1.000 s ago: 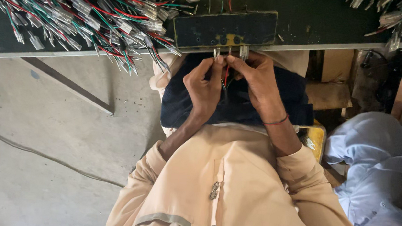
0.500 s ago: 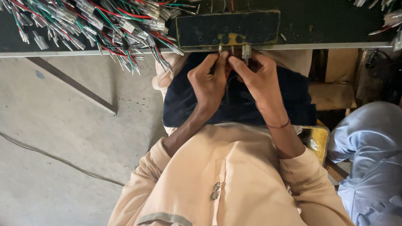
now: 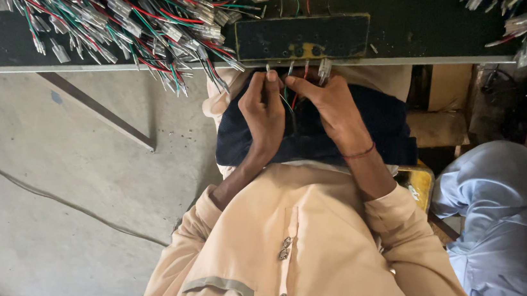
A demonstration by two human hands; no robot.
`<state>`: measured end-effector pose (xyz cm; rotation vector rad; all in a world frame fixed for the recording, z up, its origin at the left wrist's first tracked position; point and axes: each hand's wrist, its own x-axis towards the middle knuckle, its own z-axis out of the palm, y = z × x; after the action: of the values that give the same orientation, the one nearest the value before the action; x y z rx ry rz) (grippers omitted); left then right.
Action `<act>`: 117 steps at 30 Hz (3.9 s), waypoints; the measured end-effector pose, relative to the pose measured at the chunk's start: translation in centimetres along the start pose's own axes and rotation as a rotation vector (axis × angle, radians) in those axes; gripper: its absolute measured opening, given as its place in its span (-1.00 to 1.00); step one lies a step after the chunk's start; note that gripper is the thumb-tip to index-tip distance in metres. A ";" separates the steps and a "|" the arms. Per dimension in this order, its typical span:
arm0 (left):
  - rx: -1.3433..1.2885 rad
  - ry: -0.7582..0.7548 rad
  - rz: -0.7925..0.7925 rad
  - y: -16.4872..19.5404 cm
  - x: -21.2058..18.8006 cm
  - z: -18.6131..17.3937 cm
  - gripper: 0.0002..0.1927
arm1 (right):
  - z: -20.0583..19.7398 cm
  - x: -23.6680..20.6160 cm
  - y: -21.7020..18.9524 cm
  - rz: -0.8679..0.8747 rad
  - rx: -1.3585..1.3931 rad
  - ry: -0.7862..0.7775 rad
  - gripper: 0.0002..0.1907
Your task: The person sits at a workbench covered with many wired connectors and attaches metal connector terminals to the ends of red, green and black wires, twisting and pressing them into place by hand and with pliers, then sets the finished wired connector aside.
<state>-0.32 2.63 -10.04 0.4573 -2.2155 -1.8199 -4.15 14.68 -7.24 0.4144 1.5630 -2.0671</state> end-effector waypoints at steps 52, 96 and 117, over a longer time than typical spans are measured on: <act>0.169 -0.129 0.059 2.4 -1.4 -1.8 -0.70 | -1.1 0.8 -0.2 -0.686 -1.458 -0.373 -0.68; -0.185 -0.077 -0.385 -0.7 0.6 -1.3 -0.70 | -12.5 -4.5 -1.5 -0.507 -1.795 -0.308 -0.61; -0.060 -0.128 -0.346 -0.5 0.8 -1.5 -0.72 | -16.8 -8.6 -2.5 -0.362 -1.665 -0.139 -0.63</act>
<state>-0.51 0.90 -10.24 0.7726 -2.2689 -2.1344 0.53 33.11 -5.62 -0.6351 2.6536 -0.3567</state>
